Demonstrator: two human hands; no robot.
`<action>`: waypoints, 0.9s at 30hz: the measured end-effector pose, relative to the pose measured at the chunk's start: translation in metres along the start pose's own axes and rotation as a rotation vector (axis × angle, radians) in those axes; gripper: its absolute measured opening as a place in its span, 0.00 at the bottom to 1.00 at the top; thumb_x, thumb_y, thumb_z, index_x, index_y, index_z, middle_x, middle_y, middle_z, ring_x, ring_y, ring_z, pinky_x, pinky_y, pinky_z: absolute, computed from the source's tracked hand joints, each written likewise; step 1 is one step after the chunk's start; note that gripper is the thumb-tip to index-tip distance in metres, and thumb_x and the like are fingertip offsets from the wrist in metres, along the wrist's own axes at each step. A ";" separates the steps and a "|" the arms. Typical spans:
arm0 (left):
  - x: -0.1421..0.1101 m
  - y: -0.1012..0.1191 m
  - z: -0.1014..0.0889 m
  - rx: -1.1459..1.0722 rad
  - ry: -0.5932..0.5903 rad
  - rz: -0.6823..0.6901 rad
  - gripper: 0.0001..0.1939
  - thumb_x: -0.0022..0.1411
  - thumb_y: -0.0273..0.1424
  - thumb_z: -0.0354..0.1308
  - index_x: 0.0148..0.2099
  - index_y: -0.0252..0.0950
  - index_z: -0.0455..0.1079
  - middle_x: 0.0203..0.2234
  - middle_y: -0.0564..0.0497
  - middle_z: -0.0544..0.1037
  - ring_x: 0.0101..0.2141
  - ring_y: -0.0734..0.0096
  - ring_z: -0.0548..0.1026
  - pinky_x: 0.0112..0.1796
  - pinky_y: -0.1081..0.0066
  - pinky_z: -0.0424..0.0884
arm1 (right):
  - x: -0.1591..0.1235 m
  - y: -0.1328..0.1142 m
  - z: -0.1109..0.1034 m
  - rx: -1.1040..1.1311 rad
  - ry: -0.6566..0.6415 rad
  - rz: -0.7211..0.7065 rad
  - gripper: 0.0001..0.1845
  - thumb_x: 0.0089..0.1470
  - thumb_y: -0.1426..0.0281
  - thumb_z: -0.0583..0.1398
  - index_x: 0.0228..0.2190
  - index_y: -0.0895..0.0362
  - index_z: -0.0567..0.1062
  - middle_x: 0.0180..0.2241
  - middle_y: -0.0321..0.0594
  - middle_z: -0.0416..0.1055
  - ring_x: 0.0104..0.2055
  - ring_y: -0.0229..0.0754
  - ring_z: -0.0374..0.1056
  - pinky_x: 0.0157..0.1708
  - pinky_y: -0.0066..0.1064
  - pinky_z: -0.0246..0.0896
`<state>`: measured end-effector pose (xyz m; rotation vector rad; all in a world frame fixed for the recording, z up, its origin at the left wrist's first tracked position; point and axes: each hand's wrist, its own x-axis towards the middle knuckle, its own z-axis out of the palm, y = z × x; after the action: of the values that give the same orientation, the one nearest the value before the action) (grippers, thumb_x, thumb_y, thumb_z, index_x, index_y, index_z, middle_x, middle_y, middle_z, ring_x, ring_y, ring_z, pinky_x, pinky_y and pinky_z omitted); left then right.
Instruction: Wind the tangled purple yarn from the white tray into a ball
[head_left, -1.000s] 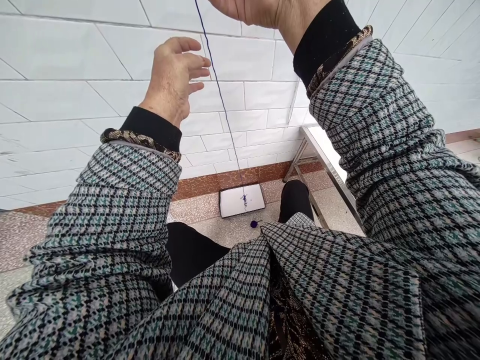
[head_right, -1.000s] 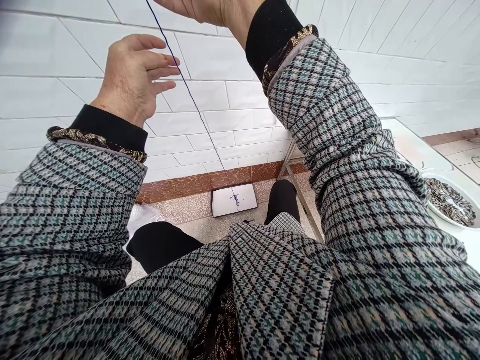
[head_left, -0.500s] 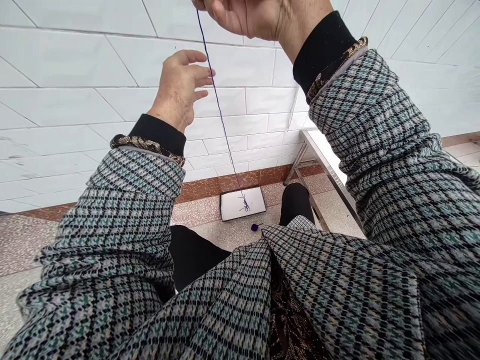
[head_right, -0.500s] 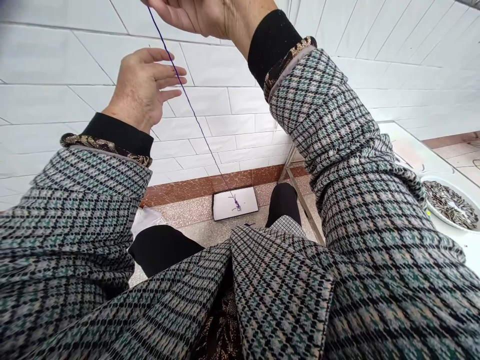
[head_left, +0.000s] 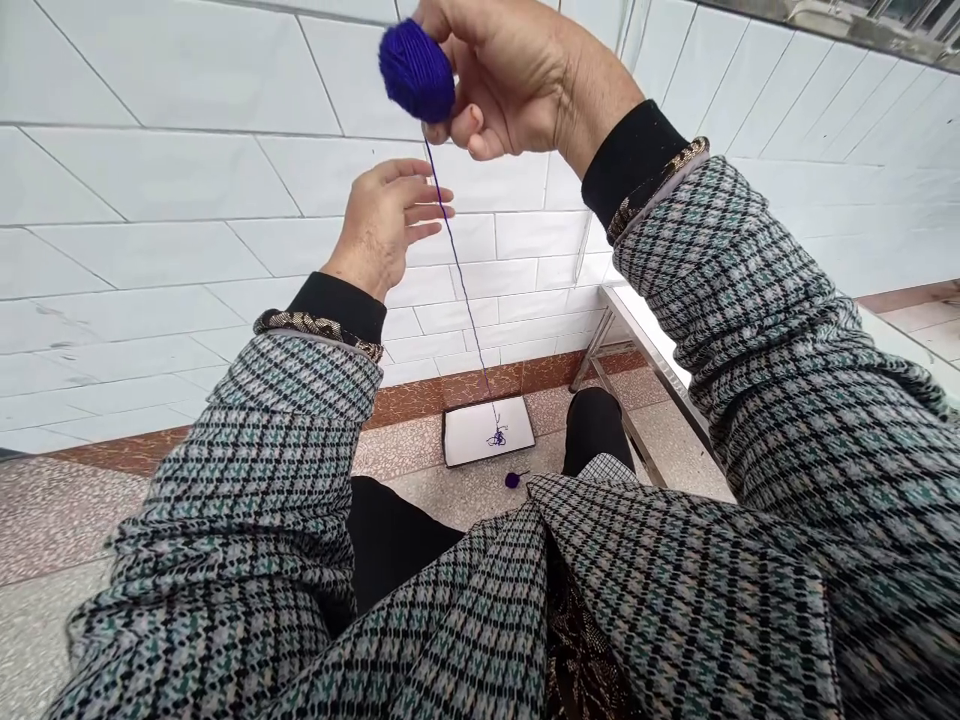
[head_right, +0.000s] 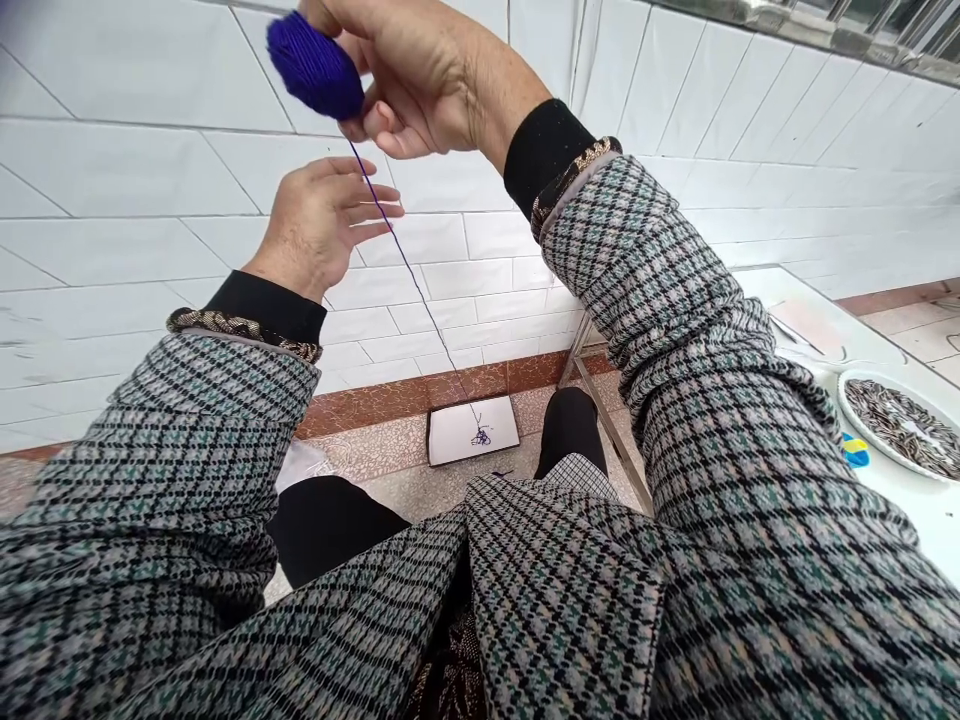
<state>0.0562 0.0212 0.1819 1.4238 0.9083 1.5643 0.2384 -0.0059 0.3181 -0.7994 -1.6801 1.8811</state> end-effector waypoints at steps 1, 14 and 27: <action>0.000 0.000 0.001 -0.010 -0.035 0.004 0.27 0.47 0.50 0.76 0.45 0.45 0.74 0.39 0.49 0.86 0.49 0.48 0.81 0.57 0.49 0.71 | 0.000 0.000 -0.001 -0.100 0.015 -0.076 0.16 0.67 0.65 0.58 0.29 0.59 0.65 0.25 0.31 0.67 0.18 0.24 0.57 0.14 0.11 0.59; -0.015 0.009 0.010 -0.061 -0.157 0.127 0.20 0.66 0.52 0.74 0.39 0.41 0.76 0.30 0.48 0.79 0.34 0.59 0.83 0.44 0.58 0.83 | -0.007 -0.001 -0.002 -0.362 0.099 -0.123 0.09 0.66 0.68 0.51 0.33 0.56 0.57 0.26 0.35 0.67 0.18 0.24 0.43 0.16 0.11 0.53; -0.006 -0.003 -0.001 -0.053 -0.045 0.090 0.09 0.65 0.35 0.71 0.34 0.40 0.77 0.28 0.50 0.76 0.28 0.68 0.77 0.39 0.65 0.82 | -0.005 0.010 0.000 -0.239 0.080 -0.178 0.12 0.72 0.71 0.50 0.34 0.60 0.65 0.28 0.33 0.67 0.19 0.24 0.58 0.16 0.13 0.61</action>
<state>0.0561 0.0172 0.1764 1.4742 0.7802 1.6042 0.2419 -0.0103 0.3087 -0.7758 -1.8821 1.5296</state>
